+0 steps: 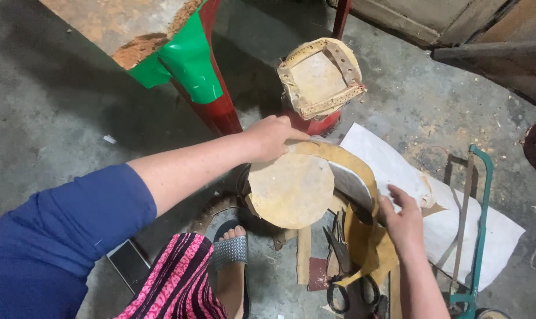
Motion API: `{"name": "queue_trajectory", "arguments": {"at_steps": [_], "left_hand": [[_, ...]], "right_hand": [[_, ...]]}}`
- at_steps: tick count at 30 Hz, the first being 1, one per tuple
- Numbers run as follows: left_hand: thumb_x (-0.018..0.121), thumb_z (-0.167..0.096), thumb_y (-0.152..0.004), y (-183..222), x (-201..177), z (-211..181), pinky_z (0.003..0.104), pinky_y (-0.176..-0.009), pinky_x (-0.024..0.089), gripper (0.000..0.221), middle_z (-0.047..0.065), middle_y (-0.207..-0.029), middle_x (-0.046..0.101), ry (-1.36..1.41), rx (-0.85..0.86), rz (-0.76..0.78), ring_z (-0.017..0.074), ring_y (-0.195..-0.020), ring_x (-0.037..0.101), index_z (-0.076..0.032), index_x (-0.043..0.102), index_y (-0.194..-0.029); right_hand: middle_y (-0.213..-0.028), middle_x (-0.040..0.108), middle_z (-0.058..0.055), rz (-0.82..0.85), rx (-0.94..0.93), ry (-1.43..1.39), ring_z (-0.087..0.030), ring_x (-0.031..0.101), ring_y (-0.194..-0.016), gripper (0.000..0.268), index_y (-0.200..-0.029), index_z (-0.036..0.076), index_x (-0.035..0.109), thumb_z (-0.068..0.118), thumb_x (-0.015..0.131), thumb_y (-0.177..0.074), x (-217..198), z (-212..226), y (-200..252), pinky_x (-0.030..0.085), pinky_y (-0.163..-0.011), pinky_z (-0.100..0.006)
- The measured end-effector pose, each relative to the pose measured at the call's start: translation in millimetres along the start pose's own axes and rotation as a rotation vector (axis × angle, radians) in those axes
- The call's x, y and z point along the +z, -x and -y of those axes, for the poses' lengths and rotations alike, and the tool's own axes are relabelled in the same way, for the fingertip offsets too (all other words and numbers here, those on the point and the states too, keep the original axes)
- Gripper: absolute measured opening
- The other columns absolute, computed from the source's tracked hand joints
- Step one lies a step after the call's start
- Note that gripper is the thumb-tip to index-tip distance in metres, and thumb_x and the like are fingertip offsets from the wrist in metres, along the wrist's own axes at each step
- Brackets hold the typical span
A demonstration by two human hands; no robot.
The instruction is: Cutting and trimming leather material with scissors to prepare it for a drum.
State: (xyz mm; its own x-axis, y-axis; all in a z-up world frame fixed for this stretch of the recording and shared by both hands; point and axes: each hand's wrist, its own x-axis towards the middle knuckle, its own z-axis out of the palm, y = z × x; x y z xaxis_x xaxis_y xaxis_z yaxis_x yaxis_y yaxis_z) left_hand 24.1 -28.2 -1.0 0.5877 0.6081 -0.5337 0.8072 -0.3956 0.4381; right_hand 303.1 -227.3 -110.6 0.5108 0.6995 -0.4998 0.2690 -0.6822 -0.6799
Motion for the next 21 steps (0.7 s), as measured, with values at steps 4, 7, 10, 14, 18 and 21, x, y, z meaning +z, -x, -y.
{"name": "queue_trajectory", "arguments": {"at_steps": [4,7,10,14,18,21], "left_hand": [[0.047,-0.018,-0.102,-0.8,-2.8,-0.6,0.042,-0.088,0.045,0.05,0.007,-0.115,0.056,0.033,-0.026,0.03,0.0275,-0.116,0.051,-0.038,0.058,-0.147],[0.05,-0.017,-0.096,-15.8,3.3,13.0,0.041,-0.093,0.047,0.049,0.008,-0.123,0.059,0.063,0.013,0.001,0.029,-0.118,0.056,-0.034,0.064,-0.139],[0.056,-0.01,-0.087,-25.8,7.2,19.4,0.036,-0.1,0.05,0.05,0.004,-0.133,0.066,0.139,0.039,-0.001,0.0254,-0.119,0.063,-0.026,0.07,-0.132],[0.059,-0.001,-0.083,-19.0,2.8,3.9,0.035,-0.101,0.052,0.058,0.005,-0.147,0.059,0.169,-0.007,0.12,0.0252,-0.127,0.06,-0.025,0.068,-0.134],[0.063,0.0,-0.084,-19.8,2.0,-2.1,0.035,-0.103,0.05,0.053,0.004,-0.143,0.062,0.172,-0.026,0.092,0.0251,-0.125,0.06,-0.023,0.07,-0.132],[0.063,0.001,-0.083,-19.8,1.0,-3.9,0.034,-0.103,0.05,0.055,0.003,-0.145,0.06,0.147,-0.023,0.105,0.0241,-0.126,0.06,-0.022,0.069,-0.133]], "right_hand": [[-0.125,0.065,-0.018,-0.152,-0.346,0.251,-0.029,0.063,-0.111,0.04,-0.133,0.005,0.063,0.025,0.061,-0.099,10.2,-33.4,41.7,0.053,-0.093,-0.044],[-0.105,0.073,-0.011,-0.045,-0.332,0.236,-0.024,0.068,-0.093,0.025,-0.115,0.009,0.07,0.024,0.067,-0.095,45.6,-123.4,54.2,0.054,-0.086,-0.037],[-0.094,0.071,-0.009,0.03,-0.281,0.397,-0.024,0.068,-0.089,0.027,-0.102,0.014,0.068,0.037,0.07,-0.09,79.9,-230.4,64.1,0.053,-0.084,-0.037],[-0.097,0.059,-0.01,0.115,-0.264,0.82,-0.03,0.061,-0.091,0.039,-0.107,0.015,0.057,0.047,0.068,-0.089,101.8,-274.9,80.0,0.05,-0.081,-0.041],[-0.104,0.06,-0.007,0.103,-0.19,0.914,-0.026,0.064,-0.096,0.039,-0.11,0.017,0.057,0.049,0.068,-0.089,112.9,-277.5,74.3,0.054,-0.081,-0.038],[-0.117,0.055,-0.009,0.257,0.054,0.943,-0.032,0.071,-0.096,0.041,-0.112,0.019,0.048,0.049,0.066,-0.092,114.7,-279.6,70.0,0.057,-0.079,-0.048]]}}
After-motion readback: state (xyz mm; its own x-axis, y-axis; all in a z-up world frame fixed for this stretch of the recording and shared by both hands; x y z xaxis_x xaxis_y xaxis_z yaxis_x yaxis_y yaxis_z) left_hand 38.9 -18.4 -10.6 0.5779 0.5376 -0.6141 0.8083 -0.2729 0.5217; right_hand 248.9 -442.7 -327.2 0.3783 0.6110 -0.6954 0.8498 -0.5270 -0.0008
